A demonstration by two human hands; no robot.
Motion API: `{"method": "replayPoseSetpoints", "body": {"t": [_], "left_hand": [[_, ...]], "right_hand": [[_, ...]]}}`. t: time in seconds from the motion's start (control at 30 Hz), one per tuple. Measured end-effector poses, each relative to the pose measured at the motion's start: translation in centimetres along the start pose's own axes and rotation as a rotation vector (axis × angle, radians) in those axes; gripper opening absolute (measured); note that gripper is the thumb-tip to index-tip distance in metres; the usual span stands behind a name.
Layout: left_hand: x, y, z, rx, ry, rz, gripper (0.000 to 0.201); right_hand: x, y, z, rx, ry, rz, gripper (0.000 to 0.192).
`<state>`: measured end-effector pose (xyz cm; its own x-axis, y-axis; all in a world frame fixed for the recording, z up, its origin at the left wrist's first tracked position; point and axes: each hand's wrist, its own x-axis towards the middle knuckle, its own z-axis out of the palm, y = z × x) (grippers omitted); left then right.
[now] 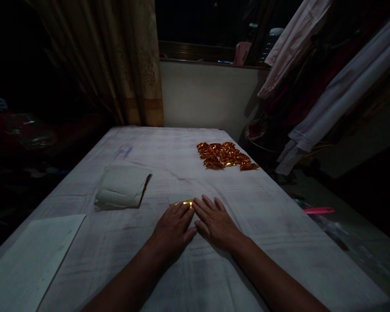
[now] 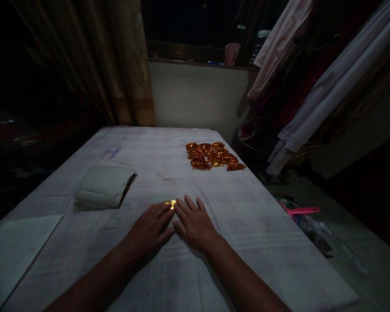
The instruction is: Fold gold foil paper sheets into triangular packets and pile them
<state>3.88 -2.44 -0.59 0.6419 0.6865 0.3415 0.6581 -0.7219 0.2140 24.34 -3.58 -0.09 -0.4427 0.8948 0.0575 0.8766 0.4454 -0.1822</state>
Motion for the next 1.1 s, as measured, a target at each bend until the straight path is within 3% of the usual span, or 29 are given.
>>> {"method": "replayPoseSetpoints", "body": {"t": [0.2, 0.43, 0.8, 0.93, 1.1], "left_hand": [[-1.4, -1.0, 0.1, 0.039, -0.001, 0.008, 0.051], [-4.6, -2.6, -1.4, 0.160, -0.079, -0.042, 0.051], [-4.6, -2.4, -1.7, 0.179, -0.093, -0.120, 0.048], [-4.6, -2.1, -1.6, 0.184, -0.044, -0.114, 0.045], [-4.6, -2.1, -1.9, 0.159, -0.032, -0.097, 0.047]], "right_hand": [[-0.1, -0.2, -0.5, -0.008, -0.049, 0.021, 0.057], [0.0, -0.3, -0.5, -0.012, -0.069, 0.038, 0.058], [-0.3, -0.6, -0.6, -0.028, -0.019, 0.114, 0.061], [0.6, -2.7, -0.1, 0.006, 0.038, -0.019, 0.062], [1.8, -4.0, 0.1, 0.086, -0.056, -0.132, 0.061]]}}
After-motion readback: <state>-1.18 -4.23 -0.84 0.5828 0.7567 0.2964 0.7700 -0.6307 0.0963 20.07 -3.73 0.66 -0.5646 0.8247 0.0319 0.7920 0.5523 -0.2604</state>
